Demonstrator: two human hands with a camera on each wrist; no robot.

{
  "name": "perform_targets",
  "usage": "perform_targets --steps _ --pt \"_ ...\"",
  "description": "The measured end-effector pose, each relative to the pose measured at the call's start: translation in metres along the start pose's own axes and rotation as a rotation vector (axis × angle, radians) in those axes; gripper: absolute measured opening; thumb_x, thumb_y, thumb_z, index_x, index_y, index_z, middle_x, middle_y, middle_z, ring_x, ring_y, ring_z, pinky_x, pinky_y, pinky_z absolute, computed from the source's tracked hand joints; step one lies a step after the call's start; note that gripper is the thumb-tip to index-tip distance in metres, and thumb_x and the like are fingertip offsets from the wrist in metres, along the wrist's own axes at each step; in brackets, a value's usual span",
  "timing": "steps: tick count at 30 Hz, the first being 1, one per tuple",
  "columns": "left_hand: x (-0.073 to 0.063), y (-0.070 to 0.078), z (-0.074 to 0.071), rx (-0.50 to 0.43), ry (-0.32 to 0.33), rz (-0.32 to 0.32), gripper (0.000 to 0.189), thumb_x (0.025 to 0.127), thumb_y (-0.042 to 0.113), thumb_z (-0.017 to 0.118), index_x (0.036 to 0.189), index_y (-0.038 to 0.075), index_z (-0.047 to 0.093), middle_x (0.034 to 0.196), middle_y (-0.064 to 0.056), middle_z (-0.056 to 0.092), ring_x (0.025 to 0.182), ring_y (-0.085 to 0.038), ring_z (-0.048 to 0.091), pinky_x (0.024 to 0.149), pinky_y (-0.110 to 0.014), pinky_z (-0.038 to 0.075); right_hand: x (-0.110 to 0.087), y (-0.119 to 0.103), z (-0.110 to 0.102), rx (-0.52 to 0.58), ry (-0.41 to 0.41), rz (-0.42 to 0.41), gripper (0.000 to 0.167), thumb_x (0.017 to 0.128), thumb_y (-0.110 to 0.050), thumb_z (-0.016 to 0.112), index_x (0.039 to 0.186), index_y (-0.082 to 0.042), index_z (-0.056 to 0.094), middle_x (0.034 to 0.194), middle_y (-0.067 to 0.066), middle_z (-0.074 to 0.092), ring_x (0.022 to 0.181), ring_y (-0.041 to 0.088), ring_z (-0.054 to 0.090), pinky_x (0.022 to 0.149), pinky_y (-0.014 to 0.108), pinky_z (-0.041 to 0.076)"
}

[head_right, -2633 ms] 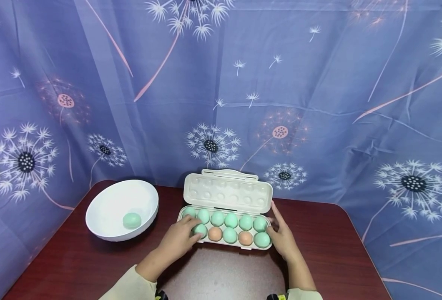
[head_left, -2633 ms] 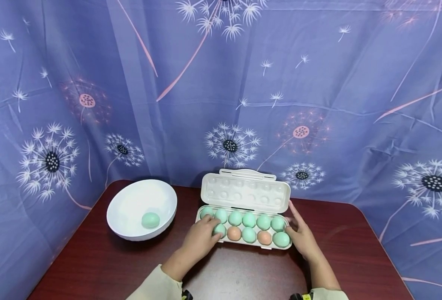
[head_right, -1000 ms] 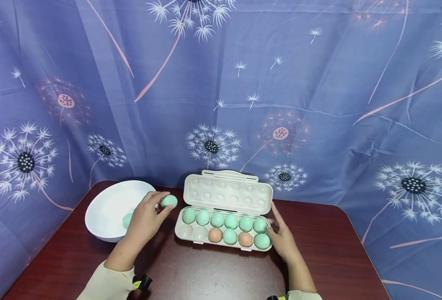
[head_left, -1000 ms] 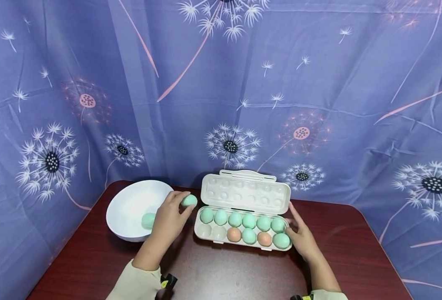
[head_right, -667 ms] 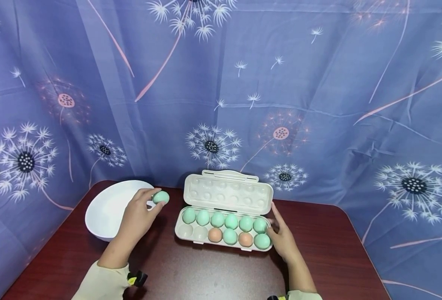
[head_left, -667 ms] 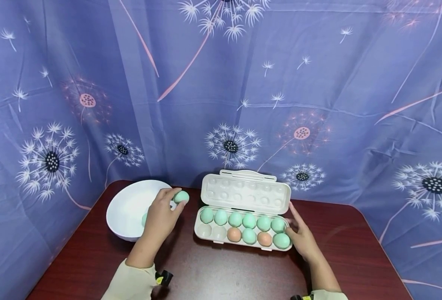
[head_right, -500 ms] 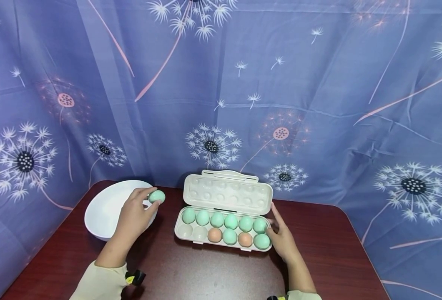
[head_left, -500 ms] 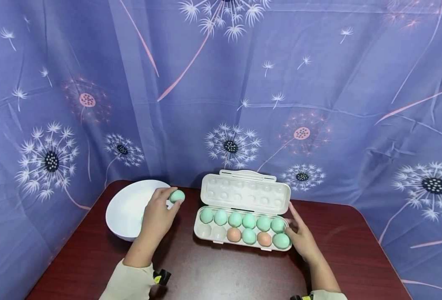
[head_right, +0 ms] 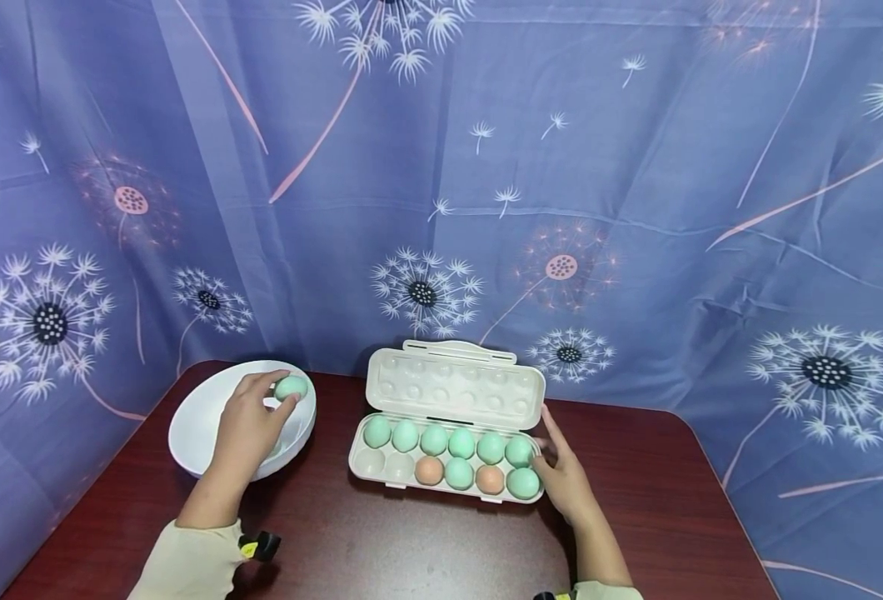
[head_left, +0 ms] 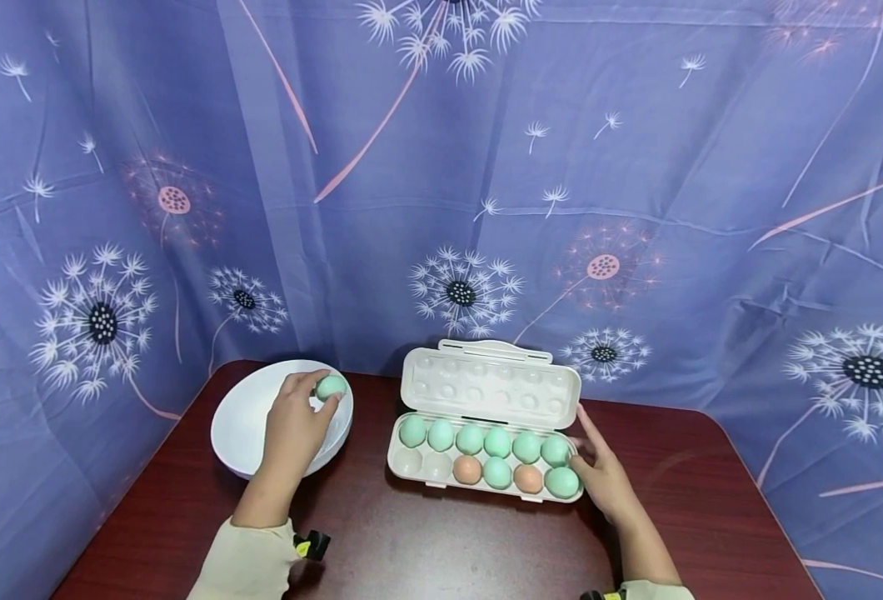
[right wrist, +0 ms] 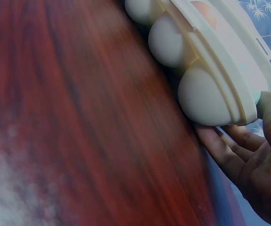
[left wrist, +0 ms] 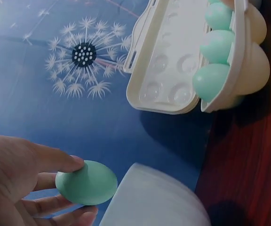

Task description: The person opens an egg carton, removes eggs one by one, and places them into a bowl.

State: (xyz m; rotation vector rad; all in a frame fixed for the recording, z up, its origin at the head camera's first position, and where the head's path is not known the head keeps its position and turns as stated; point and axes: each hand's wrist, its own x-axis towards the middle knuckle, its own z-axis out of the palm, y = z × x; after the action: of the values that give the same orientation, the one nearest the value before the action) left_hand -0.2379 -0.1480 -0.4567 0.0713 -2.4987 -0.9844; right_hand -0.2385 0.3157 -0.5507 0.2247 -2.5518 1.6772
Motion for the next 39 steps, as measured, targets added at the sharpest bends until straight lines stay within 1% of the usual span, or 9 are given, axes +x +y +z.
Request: perform_targets --steps 5,8,11,13,17,20,30,39 --pt "0.002 -0.006 -0.005 0.027 -0.055 -0.04 0.043 0.089 0.015 0.072 0.128 -0.001 0.064 0.125 -0.025 0.06 0.111 -0.039 0.063 0.093 -0.054 0.05 0.0 -0.001 0.0 0.012 0.001 0.001 0.086 0.093 0.011 0.052 0.163 -0.024 0.016 0.123 0.03 0.065 0.097 0.003 0.063 0.078 0.019 0.053" --pt "0.003 -0.009 -0.005 0.045 -0.085 -0.062 0.045 0.089 0.016 0.071 0.13 -0.002 0.064 0.125 -0.026 0.06 0.111 -0.04 0.063 0.093 -0.055 0.05 0.0 -0.001 0.0 0.02 -0.001 0.007 0.086 0.093 0.011 0.052 0.163 -0.024 0.016 0.125 0.03 0.065 0.098 0.003 0.062 0.078 0.019 0.052" --pt "0.004 -0.012 -0.005 0.059 -0.1 -0.075 0.045 0.089 0.017 0.07 0.129 -0.002 0.064 0.124 -0.027 0.061 0.11 -0.042 0.063 0.092 -0.055 0.05 0.0 0.0 0.0 0.023 -0.001 0.017 0.086 0.094 0.01 0.052 0.163 -0.023 0.015 0.126 0.03 0.064 0.099 0.004 0.062 0.079 0.019 0.052" --pt "0.004 -0.014 -0.004 0.072 -0.112 -0.081 0.044 0.089 0.017 0.07 0.128 -0.003 0.065 0.124 -0.027 0.061 0.111 -0.043 0.063 0.093 -0.056 0.05 0.0 0.001 0.0 0.019 0.0 0.025 0.086 0.094 0.01 0.052 0.163 -0.024 0.016 0.126 0.03 0.064 0.099 0.004 0.062 0.079 0.019 0.052" --pt "0.004 -0.018 -0.004 0.105 -0.157 -0.096 0.044 0.089 0.017 0.069 0.128 -0.002 0.065 0.124 -0.028 0.061 0.115 -0.045 0.062 0.096 -0.057 0.05 0.0 0.0 0.0 0.016 -0.001 0.02 0.086 0.094 0.01 0.052 0.163 -0.025 0.017 0.125 0.03 0.065 0.099 0.004 0.062 0.079 0.019 0.052" --pt "0.004 -0.021 -0.003 0.123 -0.187 -0.101 0.043 0.089 0.017 0.069 0.128 -0.002 0.065 0.123 -0.028 0.062 0.115 -0.045 0.062 0.097 -0.057 0.05 0.0 -0.001 0.0 0.023 -0.001 0.017 0.085 0.094 0.01 0.053 0.163 -0.024 0.016 0.125 0.03 0.064 0.099 0.005 0.062 0.079 0.019 0.052" --pt "0.006 -0.027 0.001 0.148 -0.253 -0.122 0.042 0.087 0.015 0.07 0.125 -0.002 0.067 0.121 -0.028 0.064 0.111 -0.045 0.064 0.096 -0.057 0.05 0.0 -0.001 0.0 0.045 0.0 0.017 0.085 0.094 0.01 0.053 0.163 -0.022 0.016 0.126 0.03 0.064 0.098 0.004 0.062 0.078 0.019 0.052" --pt "0.004 -0.03 0.002 0.168 -0.297 -0.088 0.042 0.086 0.014 0.072 0.123 -0.004 0.067 0.117 -0.028 0.066 0.107 -0.044 0.066 0.092 -0.056 0.052 -0.001 -0.001 0.0 0.027 0.005 0.012 0.085 0.094 0.01 0.053 0.163 -0.023 0.017 0.124 0.03 0.064 0.097 0.003 0.062 0.077 0.02 0.053"
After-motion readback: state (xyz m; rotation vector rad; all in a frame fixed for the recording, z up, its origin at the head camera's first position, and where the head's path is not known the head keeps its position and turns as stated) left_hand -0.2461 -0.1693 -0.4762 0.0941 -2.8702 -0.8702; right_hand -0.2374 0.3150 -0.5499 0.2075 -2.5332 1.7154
